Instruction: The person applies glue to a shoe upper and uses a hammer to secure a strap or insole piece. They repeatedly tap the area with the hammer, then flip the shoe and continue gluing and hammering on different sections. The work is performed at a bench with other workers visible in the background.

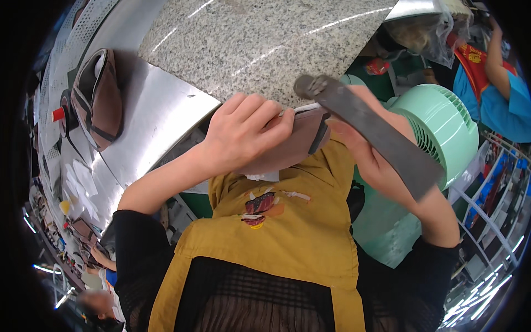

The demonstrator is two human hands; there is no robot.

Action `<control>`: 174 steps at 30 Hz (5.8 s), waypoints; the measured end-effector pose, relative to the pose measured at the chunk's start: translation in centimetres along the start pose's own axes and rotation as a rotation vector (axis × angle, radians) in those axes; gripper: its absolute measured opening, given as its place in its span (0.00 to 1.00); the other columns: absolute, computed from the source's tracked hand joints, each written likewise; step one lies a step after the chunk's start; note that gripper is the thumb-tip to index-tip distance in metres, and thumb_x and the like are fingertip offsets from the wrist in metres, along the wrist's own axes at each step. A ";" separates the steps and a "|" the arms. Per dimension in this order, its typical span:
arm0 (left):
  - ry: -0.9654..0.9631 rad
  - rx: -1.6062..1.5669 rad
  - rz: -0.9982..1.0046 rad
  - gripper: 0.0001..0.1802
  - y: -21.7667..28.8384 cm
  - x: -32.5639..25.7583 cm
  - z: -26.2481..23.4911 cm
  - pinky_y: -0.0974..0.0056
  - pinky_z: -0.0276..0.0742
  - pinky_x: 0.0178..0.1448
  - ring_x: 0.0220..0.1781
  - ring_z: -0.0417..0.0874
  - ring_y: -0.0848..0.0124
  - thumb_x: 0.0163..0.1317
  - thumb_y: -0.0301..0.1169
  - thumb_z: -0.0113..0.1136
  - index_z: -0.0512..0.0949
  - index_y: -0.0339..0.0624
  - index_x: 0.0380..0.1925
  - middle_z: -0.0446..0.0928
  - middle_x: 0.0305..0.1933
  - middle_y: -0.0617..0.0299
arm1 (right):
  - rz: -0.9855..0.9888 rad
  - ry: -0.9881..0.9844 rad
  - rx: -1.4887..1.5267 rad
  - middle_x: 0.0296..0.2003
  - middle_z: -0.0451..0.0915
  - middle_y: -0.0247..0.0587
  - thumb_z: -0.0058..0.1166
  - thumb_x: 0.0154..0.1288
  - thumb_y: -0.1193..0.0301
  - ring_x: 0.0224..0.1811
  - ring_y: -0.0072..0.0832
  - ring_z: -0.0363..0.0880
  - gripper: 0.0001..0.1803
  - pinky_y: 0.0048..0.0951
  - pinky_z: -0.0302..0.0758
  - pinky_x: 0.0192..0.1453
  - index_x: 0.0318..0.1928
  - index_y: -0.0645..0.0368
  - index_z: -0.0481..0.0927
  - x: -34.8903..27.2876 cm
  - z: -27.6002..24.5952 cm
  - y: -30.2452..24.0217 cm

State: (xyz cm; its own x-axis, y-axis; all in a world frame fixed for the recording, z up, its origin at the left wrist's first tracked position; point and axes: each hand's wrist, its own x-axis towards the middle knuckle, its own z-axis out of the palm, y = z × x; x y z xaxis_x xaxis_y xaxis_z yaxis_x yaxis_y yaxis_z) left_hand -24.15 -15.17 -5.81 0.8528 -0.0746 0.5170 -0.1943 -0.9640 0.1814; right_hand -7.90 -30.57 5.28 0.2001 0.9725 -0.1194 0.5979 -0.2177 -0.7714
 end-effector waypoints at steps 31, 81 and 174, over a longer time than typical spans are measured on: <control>0.030 0.053 -0.020 0.15 0.3 -0.6 -0.8 0.61 0.69 0.48 0.38 0.74 0.69 0.43 0.28 0.58 0.77 0.44 0.36 0.71 0.33 0.66 | 0.054 -0.070 0.036 0.43 0.76 0.48 0.52 0.58 0.78 0.41 0.46 0.77 0.22 0.33 0.74 0.43 0.55 0.62 0.69 -1.1 1.0 0.4; 0.016 -0.161 -0.311 0.11 0.9 -1.9 -1.9 0.53 0.66 0.59 0.41 0.74 0.68 0.44 0.27 0.61 0.79 0.49 0.32 0.72 0.33 0.70 | 0.041 -0.136 -0.112 0.33 0.77 0.51 0.49 0.63 0.76 0.34 0.50 0.77 0.17 0.35 0.73 0.36 0.54 0.61 0.69 -0.5 3.4 -0.4; -0.710 -1.154 -0.797 0.12 0.4 0.9 -4.8 0.68 0.73 0.40 0.34 0.78 0.77 0.61 0.38 0.62 0.83 0.39 0.32 0.81 0.30 0.65 | 0.361 0.298 0.664 0.33 0.75 0.30 0.66 0.55 0.75 0.35 0.17 0.71 0.15 0.20 0.69 0.38 0.41 0.60 0.74 -6.9 8.4 8.6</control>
State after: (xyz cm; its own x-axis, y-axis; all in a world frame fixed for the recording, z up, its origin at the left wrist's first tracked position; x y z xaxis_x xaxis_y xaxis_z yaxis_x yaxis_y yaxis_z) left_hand -25.75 -14.39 -1.23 0.8927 -0.0818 -0.4432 0.4313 -0.1299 0.8928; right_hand -10.63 -38.43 -5.73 0.5467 0.7684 -0.3327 -0.1100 -0.3280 -0.9382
